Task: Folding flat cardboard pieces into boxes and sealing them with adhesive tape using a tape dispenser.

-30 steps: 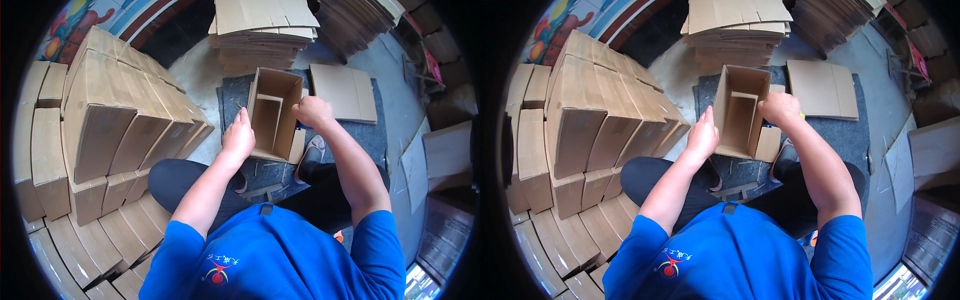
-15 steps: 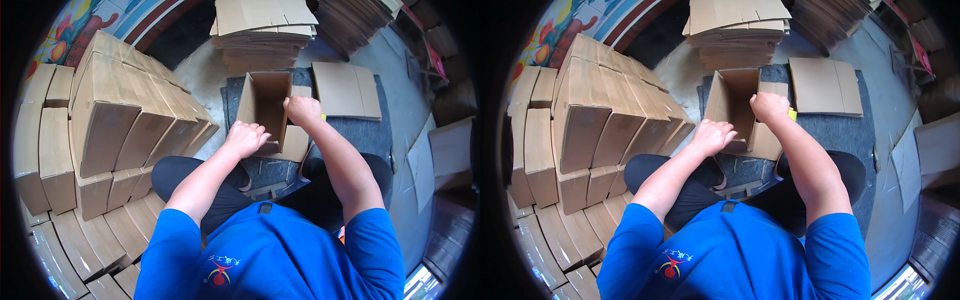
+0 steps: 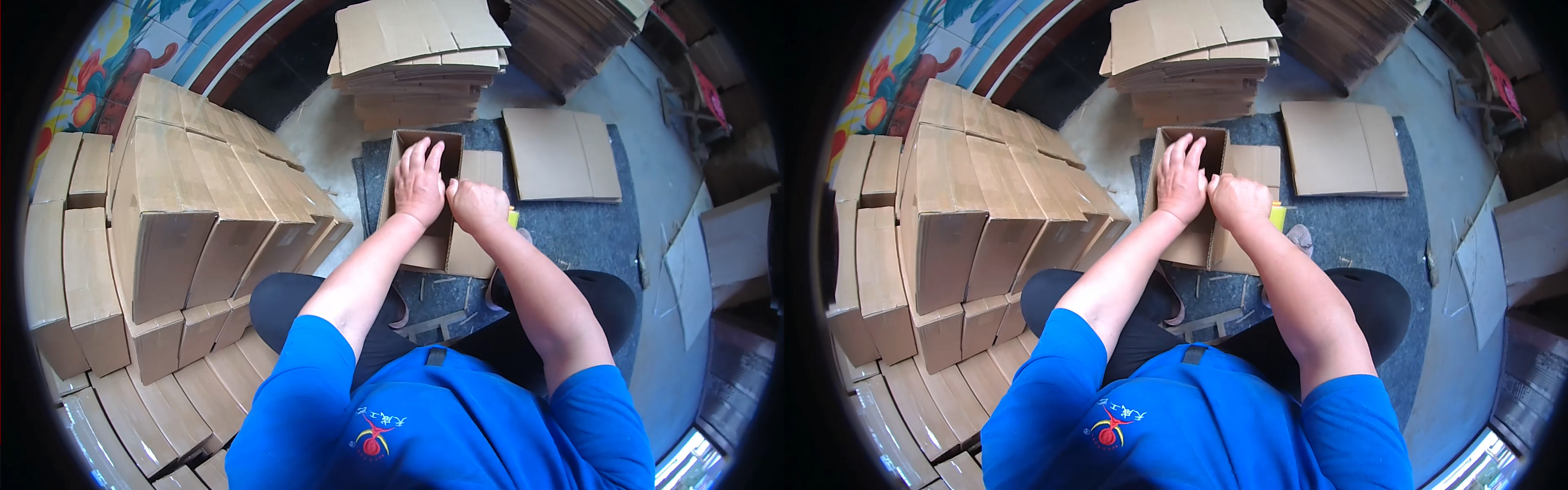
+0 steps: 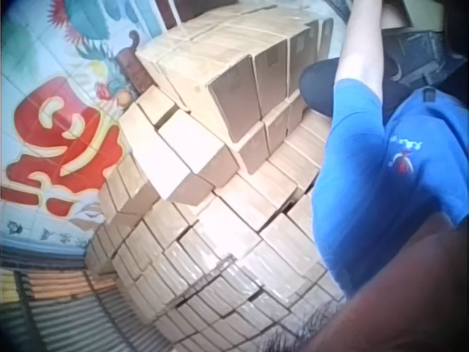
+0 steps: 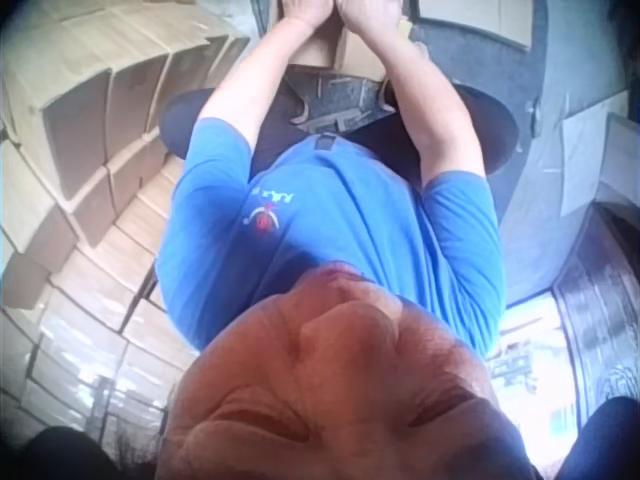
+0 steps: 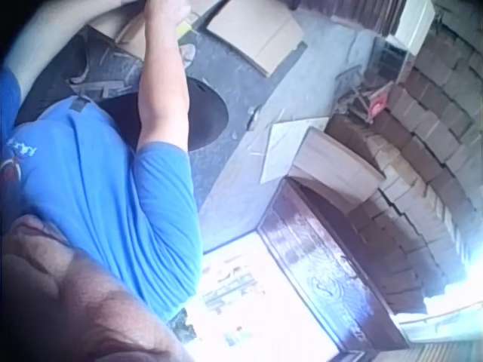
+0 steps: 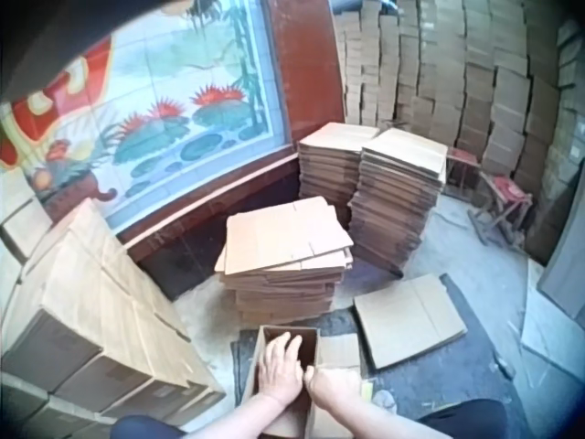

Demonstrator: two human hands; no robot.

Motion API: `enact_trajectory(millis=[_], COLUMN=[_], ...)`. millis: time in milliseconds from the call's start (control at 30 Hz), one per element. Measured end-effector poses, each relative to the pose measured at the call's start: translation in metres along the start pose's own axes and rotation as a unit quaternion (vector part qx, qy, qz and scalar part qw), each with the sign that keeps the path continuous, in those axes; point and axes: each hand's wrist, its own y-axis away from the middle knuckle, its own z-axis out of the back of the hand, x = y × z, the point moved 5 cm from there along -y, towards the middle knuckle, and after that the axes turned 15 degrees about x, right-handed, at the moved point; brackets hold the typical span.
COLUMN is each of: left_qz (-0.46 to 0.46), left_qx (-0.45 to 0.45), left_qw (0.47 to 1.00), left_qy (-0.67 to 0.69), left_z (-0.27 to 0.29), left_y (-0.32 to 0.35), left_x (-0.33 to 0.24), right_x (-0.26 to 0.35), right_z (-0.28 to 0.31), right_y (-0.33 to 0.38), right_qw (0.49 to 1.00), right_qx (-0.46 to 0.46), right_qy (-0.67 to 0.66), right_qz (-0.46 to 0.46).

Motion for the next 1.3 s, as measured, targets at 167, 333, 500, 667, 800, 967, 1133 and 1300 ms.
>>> enact_trajectory(millis=[167,333,500,667,800,967,1133,1300], left_qz=[-0.012,0.064,0.075,0.024,0.231,0.16,0.158,0.152], left_qx=[0.115,0.184,0.245,0.0,0.121,0.084,0.273,0.211], left_qw=[0.993,0.979,0.965,1.0,0.871,0.901,0.946,0.959], left_qy=[-0.035,-0.062,0.054,-0.012,0.416,0.393,0.079,0.113], left_z=[-0.01,-0.068,-0.048,0.056,0.009,-0.015,0.0,-0.021], left_y=[-0.038,0.015,-0.005,0.008,0.062,0.091,0.087,0.097], left_x=[0.006,0.024,0.016,0.013,0.095,0.031,-0.019,0.001], right_x=[-0.004,0.004,0.005,-0.003,0.014,0.025,0.04,0.039], right_z=[0.002,-0.001,-0.004,0.004,0.005,0.001,-0.005,-0.002], right_y=[-0.002,-0.005,-0.01,-0.004,-0.008,-0.018,-0.02,-0.009], right_qw=[1.0,1.0,1.0,0.998,0.996,0.987,0.977,0.965], right_qx=[0.024,0.006,0.018,0.048,0.052,0.042,0.065,0.136], right_qy=[0.009,0.007,0.006,0.032,0.065,0.156,0.2,0.215], right_qz=[0.005,0.016,0.008,-0.016,0.016,0.022,0.032,0.06])
